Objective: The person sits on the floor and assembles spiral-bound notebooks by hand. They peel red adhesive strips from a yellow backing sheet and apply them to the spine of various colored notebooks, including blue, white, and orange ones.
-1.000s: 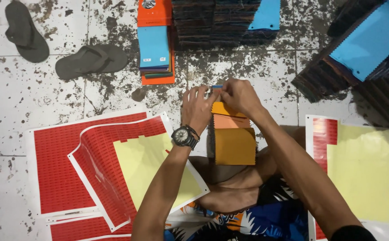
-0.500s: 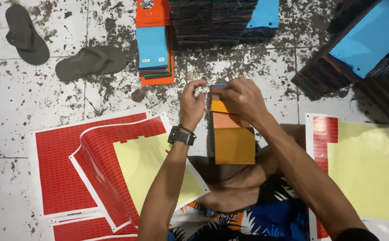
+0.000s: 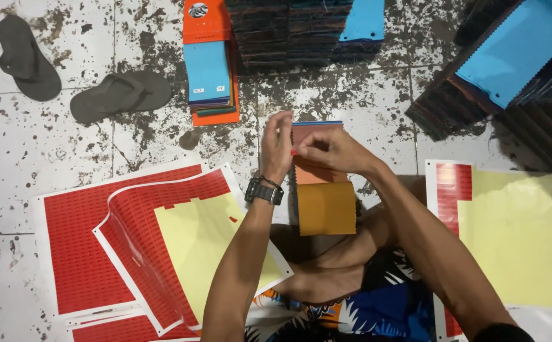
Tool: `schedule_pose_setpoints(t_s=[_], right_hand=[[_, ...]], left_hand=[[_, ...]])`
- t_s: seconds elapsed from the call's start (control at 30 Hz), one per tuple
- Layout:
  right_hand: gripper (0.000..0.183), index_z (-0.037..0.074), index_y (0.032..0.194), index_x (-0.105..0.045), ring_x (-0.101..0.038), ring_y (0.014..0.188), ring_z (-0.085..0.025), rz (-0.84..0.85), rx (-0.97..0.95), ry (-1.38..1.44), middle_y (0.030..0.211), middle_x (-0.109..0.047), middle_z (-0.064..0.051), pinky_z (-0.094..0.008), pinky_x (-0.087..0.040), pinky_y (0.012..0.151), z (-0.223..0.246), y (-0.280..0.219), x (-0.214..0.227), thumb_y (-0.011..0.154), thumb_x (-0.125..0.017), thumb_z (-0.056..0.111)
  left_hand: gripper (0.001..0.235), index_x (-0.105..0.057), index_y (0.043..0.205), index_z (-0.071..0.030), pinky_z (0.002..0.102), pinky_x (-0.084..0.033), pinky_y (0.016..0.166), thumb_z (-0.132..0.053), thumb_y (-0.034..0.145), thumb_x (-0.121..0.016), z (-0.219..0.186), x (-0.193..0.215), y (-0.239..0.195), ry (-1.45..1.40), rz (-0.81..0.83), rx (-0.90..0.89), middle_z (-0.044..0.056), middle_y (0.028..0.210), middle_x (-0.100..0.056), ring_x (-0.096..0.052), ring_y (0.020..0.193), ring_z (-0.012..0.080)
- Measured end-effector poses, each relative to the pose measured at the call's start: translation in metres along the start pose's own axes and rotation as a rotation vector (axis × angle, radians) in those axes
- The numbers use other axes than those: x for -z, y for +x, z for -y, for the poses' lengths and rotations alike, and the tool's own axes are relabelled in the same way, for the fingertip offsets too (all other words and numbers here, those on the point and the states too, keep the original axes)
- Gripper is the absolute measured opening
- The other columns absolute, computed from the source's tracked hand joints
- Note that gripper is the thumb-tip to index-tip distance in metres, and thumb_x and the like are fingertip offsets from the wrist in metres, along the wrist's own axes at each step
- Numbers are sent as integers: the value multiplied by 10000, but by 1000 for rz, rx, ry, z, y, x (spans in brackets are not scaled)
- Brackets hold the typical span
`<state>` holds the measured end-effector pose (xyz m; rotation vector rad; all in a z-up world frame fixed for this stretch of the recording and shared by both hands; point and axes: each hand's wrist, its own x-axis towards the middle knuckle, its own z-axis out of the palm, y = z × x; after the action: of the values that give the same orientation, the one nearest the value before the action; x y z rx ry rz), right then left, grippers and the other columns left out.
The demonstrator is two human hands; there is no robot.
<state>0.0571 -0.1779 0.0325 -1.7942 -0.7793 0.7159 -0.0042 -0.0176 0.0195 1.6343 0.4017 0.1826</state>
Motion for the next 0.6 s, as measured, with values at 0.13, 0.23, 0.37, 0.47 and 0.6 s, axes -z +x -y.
schedule_pose_setpoints(t_s=[0.13,0.23,0.37,0.47,0.6], right_hand=[[178,17,1032,-743,-675,758,-209,-28,-91,1,800,-740,-110,-393,-547,723,15,-9,4,1005,-664,175],[198,51,1078,-731,-716,814,-319,-92,-114,-144,844,-737,-186,-442,-541,739,20,-4,8,1003,-633,205],[225,47,1029,-724,-709,880,-393,-98,-150,-338,881,-725,-208,-479,-543,764,-10,17,11,1010,-604,236],[242,57,1001,-729,-710,885,-389,-88,-172,-407,883,-722,-193,-472,-550,759,-14,23,6,1010,-596,258],[260,93,957,-750,-722,836,-315,-104,-232,-525,834,-711,-119,-412,-565,718,-33,29,-1,1016,-601,298]], left_hand=[[206,-603,1170,-175,446,-548,905,-238,1003,-502,32,5,9,198,-301,-24,69,1078,-714,-701,1102,309],[166,-585,1109,-179,397,-584,836,-164,972,-492,28,14,4,250,-319,-34,65,1016,-739,-745,1006,273],[198,-621,1055,-178,399,-611,731,-74,936,-502,30,23,-4,497,-228,-304,28,953,-636,-704,920,276],[222,-666,1056,-186,373,-605,722,-68,945,-514,52,24,-2,674,-160,-458,-8,963,-584,-681,919,249],[246,-704,1087,-217,381,-572,718,-70,923,-595,66,22,-4,928,-132,-616,-28,1010,-562,-659,980,234]])
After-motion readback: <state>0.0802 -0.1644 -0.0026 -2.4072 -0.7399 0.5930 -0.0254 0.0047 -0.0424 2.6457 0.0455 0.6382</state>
